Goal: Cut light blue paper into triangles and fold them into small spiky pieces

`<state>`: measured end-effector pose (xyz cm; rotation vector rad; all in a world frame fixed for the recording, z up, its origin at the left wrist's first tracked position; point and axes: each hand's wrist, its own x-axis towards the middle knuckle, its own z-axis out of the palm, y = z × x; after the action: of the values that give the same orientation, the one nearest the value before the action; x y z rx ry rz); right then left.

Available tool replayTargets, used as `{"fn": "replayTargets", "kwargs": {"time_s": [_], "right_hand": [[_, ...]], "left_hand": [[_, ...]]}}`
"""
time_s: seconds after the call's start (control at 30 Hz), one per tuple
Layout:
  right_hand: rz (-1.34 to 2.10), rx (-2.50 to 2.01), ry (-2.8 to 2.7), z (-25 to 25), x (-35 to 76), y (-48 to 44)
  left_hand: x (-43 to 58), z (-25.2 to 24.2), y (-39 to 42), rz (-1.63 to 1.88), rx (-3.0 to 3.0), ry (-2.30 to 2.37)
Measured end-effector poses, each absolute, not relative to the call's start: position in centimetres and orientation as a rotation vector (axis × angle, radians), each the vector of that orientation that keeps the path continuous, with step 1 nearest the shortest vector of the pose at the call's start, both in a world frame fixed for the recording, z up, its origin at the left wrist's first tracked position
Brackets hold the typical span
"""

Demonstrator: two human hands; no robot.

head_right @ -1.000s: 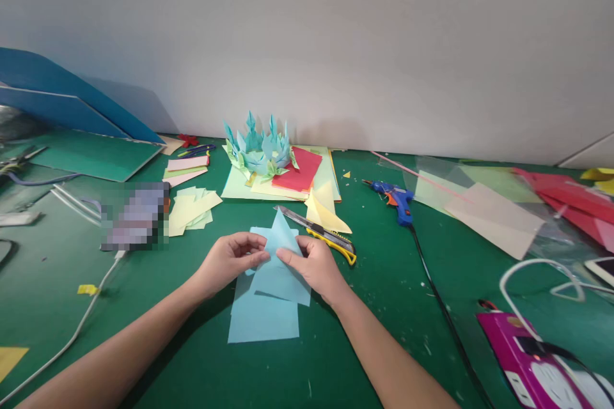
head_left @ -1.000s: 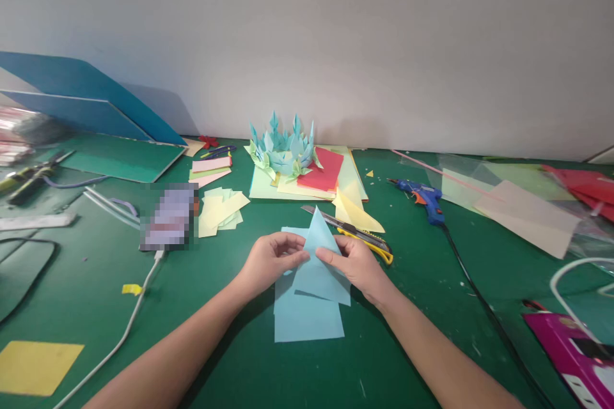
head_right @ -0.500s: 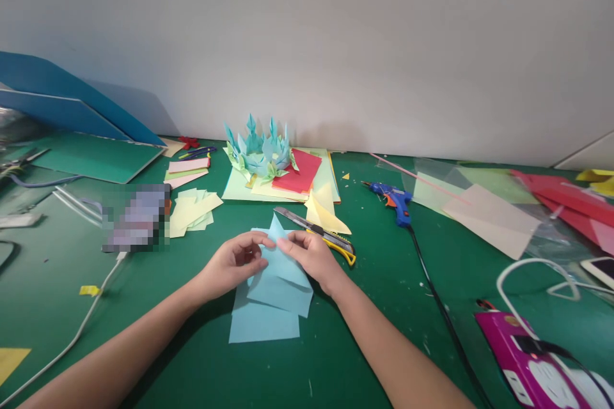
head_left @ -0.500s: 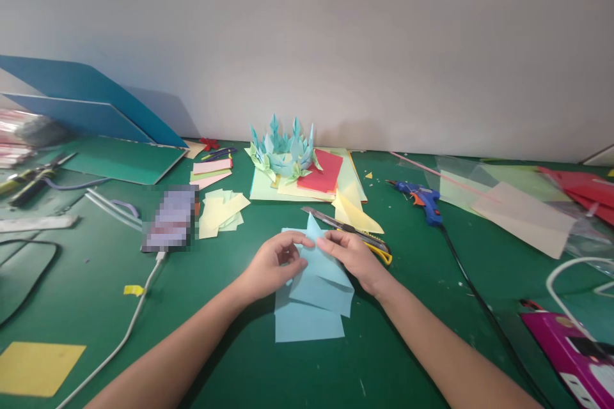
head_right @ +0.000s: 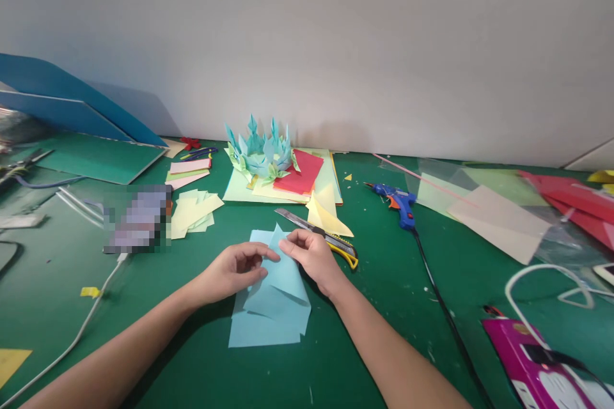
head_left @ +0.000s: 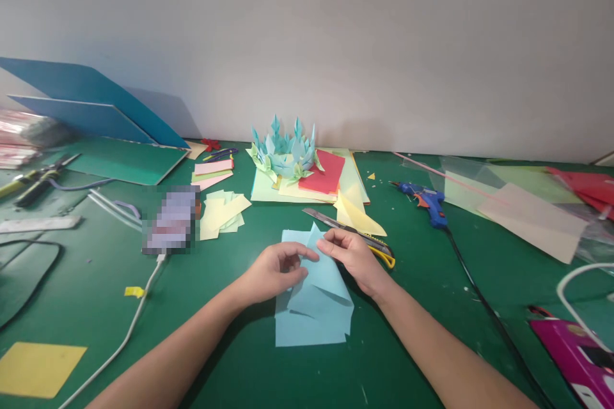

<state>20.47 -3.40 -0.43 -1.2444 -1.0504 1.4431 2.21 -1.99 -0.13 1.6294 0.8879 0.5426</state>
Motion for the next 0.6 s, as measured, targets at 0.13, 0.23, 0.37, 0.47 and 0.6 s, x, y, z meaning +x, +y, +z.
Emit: {"fn": "replayTargets", "kwargs": {"time_s": [0.13, 0.23, 0.37, 0.47, 0.6], "right_hand": [[1.459, -1.254, -1.029, -0.44, 20.49, -3.31], [1.464, -1.263, -1.0, -0.59, 20.49, -3.25], [1.437, -1.262, -1.002, -0.73, 20.42, -3.28], [1.419, -1.258, -1.0, -0.71, 20.35, -3.35], [1.428, -1.252, -0.999, -0.54, 20.31, -3.41]], "left_hand": [[2.34, 0.35, -2.13, 0.534, 1.69, 0.899], [2.37, 0.48, -2.25, 0.521, 1.731, 0.881], [2.35, 0.64, -2.34, 0.498, 1.782, 0.863], [2.38, 0.78, -2.39, 0.471, 1.803, 0.845], [2.37, 0.82, -2.44, 0.447, 1.816, 0.81]]}}
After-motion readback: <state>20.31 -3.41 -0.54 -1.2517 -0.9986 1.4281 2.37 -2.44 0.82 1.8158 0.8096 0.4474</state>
